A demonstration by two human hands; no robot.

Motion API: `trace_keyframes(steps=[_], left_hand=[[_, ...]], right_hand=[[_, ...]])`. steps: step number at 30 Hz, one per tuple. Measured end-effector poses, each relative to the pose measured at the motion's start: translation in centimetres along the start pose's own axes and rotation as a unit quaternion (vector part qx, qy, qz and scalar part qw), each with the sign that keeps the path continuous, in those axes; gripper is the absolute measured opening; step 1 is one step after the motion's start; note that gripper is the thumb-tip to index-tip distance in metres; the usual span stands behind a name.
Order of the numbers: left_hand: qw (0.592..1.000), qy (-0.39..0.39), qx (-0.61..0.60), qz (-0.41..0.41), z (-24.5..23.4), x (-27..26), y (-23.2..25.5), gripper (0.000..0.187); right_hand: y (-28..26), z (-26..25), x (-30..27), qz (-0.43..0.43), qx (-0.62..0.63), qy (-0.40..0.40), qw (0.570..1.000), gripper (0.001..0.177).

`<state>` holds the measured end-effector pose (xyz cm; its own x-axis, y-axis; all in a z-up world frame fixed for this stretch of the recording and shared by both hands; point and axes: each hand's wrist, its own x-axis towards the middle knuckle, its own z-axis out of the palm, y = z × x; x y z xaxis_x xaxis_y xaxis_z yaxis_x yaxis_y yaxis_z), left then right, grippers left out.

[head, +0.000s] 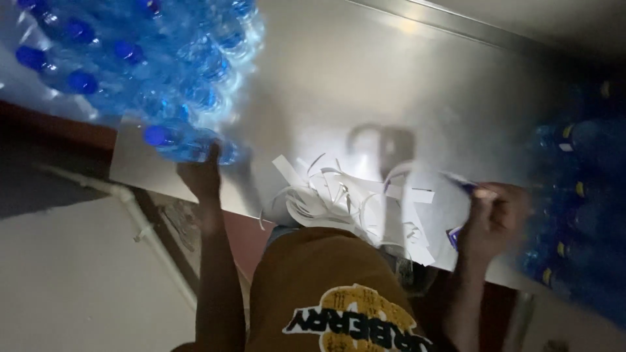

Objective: Manually applying adhesive labels to plastic water bottles at a production workstation.

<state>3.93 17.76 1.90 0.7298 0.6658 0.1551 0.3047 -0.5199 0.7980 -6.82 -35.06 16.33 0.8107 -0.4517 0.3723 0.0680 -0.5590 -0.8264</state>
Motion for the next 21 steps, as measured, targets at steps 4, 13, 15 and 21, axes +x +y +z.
trace_keyframes(steps=[4,13,15,21], left_hand=[[0.975,-0.196,-0.045,-0.095,3.1,-3.1,8.9,0.080],[0.882,-0.446,0.144,-0.043,23.5,-4.8,12.9,0.128],[0.877,-0.461,0.127,-0.045,24.6,-7.1,12.4,0.128],[0.745,0.022,0.079,0.662,28.1,-11.0,-0.6,0.022]], right_hand=[[-2.9,2.7,0.1,-0.005,0.065,-0.058,0.996,0.021],[-2.0,9.4,1.8,0.204,0.152,-0.042,0.966,0.015],[-1.2,11.1,2.1,0.241,0.167,-0.028,0.956,0.014],[-0.1,17.0,3.5,0.335,0.256,-0.006,0.907,0.014]])
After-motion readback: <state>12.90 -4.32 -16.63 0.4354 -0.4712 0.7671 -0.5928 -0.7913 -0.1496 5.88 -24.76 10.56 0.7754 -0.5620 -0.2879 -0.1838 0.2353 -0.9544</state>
